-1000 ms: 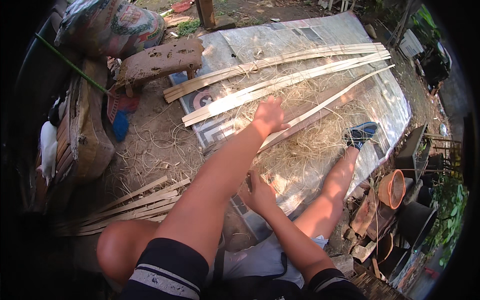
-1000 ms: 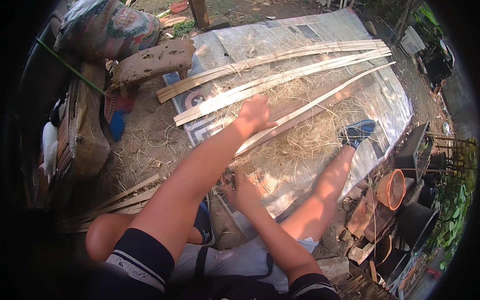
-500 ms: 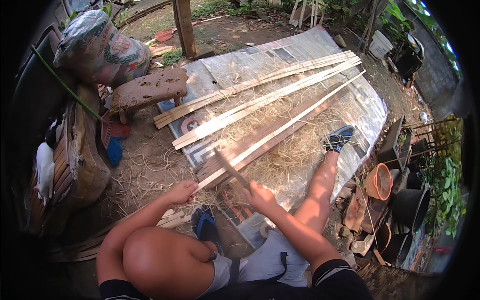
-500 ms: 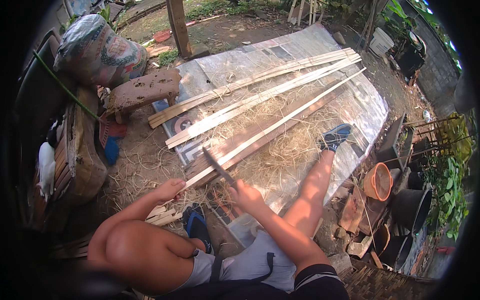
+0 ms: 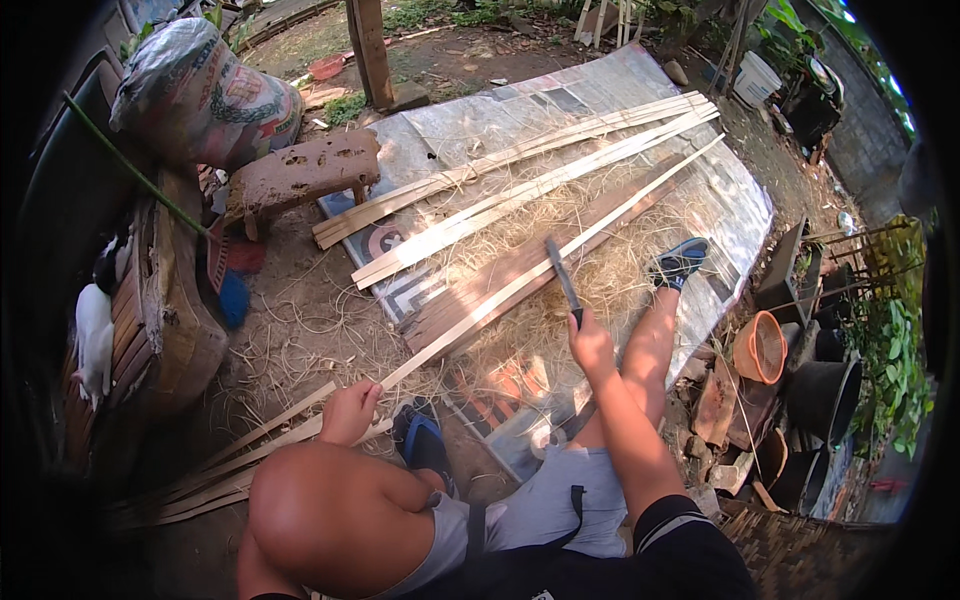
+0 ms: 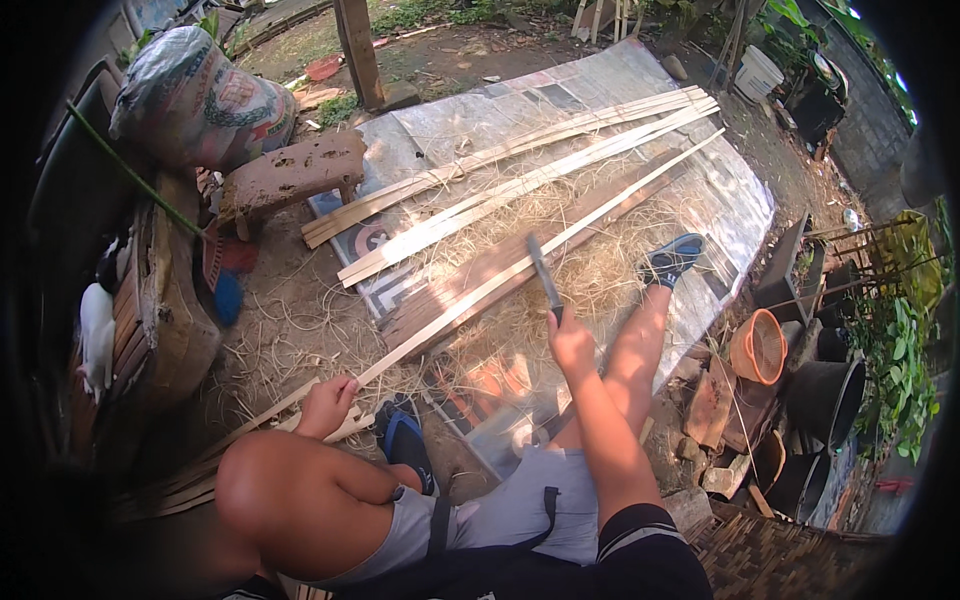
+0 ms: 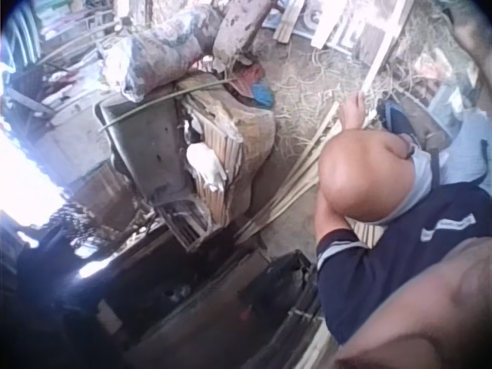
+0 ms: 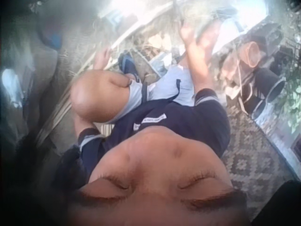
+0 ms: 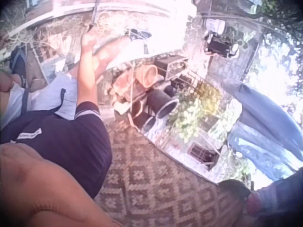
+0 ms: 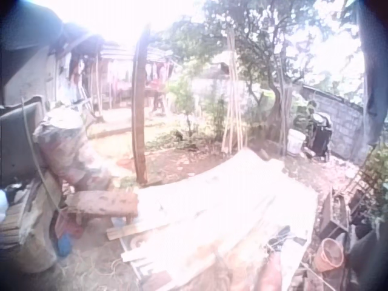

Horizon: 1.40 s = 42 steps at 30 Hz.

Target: The person sits on the ground and uses a machete to split long, thin wooden strips into smaller pieces. They repeatedly strike the wood against a larger plank, creating a pile of split wood.

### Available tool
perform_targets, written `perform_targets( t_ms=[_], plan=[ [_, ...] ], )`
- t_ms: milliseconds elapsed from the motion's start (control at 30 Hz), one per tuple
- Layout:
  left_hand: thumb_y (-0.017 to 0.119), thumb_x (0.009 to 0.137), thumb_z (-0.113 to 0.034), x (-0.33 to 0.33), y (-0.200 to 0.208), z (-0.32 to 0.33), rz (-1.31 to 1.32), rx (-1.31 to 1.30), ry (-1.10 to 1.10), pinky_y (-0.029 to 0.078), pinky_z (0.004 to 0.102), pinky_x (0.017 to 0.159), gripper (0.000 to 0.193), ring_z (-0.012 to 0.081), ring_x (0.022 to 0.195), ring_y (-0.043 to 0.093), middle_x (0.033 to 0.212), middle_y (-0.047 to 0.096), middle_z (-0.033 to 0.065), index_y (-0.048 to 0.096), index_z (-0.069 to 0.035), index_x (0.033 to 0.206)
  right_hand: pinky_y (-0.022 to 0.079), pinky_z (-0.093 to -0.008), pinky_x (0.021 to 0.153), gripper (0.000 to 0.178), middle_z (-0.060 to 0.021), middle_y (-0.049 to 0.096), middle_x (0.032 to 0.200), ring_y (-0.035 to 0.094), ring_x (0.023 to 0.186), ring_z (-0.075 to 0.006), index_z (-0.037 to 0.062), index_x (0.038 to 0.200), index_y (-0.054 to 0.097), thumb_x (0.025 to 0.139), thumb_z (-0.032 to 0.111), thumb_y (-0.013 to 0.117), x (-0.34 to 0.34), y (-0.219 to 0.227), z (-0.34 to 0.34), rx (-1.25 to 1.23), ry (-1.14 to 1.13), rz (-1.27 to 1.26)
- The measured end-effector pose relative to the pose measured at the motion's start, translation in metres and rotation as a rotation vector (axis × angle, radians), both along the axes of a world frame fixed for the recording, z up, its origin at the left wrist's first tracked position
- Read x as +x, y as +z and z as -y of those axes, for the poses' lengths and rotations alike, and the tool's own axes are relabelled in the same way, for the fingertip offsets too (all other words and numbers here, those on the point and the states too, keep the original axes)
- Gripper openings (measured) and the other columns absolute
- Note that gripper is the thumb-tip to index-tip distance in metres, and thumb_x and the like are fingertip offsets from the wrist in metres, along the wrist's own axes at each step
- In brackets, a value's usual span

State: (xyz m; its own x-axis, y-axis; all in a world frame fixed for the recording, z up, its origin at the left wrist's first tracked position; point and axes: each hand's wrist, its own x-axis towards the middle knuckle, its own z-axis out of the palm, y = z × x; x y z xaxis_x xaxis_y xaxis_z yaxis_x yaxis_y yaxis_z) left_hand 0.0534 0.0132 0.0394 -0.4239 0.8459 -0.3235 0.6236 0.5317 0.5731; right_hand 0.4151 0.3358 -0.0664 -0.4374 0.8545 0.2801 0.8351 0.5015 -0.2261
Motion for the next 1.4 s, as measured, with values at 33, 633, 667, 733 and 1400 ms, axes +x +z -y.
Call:
perform_targets(
  t_ms=[33,633,667,733,1400],
  plan=[
    [0.057,0.104,-0.038,-0.001,0.01,0.0,-0.055,-0.051,-0.036,0.05,0.0484,0.066,0.036,0.0377,0.071,0.068,0.072,0.067,0.0163,0.065,-0.004,0.094,0.053,-0.0476,0.048,0.04,-0.0208,0.068,0.074,0.068,0.058,-0.041,0.0073,0.109,0.054,0.104,0.047,0.052,-0.004,0.005,-0.011,0.012,-0.177,-0.053],
    [0.05,0.108,-0.036,-0.037,-0.057,0.017,0.446,-0.032,-0.08,0.044,0.0357,0.063,0.041,0.0137,0.063,0.048,0.064,0.05,0.0015,0.069,-0.005,0.088,0.058,-0.0527,0.074,0.042,-0.0224,0.071,0.1,0.072,0.084,-0.0409,0.0074,0.117,0.055,0.104,0.048,0.051,-0.085,0.071,0.095,-0.534,0.128,0.181],
    [0.05,0.108,-0.036,-0.032,-0.061,0.008,0.465,-0.02,-0.063,0.044,0.036,0.064,0.041,0.0139,0.063,0.049,0.064,0.051,0.0016,0.068,-0.005,0.088,0.056,-0.0536,0.08,0.044,-0.0233,0.071,0.1,0.072,0.089,-0.0408,0.0082,0.118,0.055,0.104,0.05,0.05,-0.091,0.083,0.135,-0.569,0.329,0.197],
    [0.049,0.109,-0.036,-0.022,-0.058,0.004,0.407,-0.043,-0.078,0.046,0.0369,0.067,0.042,0.0147,0.066,0.051,0.067,0.053,0.0027,0.066,-0.005,0.087,0.056,-0.0539,0.082,0.044,-0.0233,0.071,0.1,0.072,0.091,-0.0404,0.0096,0.118,0.055,0.104,0.05,0.05,-0.091,0.089,0.156,-0.558,0.477,0.184],
    [0.044,0.112,-0.033,-0.049,-0.077,0.04,0.914,0.012,0.108,0.033,0.0247,0.051,0.036,0.0064,0.051,0.033,0.06,0.041,-0.0052,0.056,-0.007,0.09,0.057,-0.053,0.068,0.039,-0.0193,0.069,0.088,0.072,0.079,-0.04,0.0119,0.117,0.058,0.101,0.048,0.058,-0.078,0.063,0.107,-0.448,0.282,0.01]
  ],
)
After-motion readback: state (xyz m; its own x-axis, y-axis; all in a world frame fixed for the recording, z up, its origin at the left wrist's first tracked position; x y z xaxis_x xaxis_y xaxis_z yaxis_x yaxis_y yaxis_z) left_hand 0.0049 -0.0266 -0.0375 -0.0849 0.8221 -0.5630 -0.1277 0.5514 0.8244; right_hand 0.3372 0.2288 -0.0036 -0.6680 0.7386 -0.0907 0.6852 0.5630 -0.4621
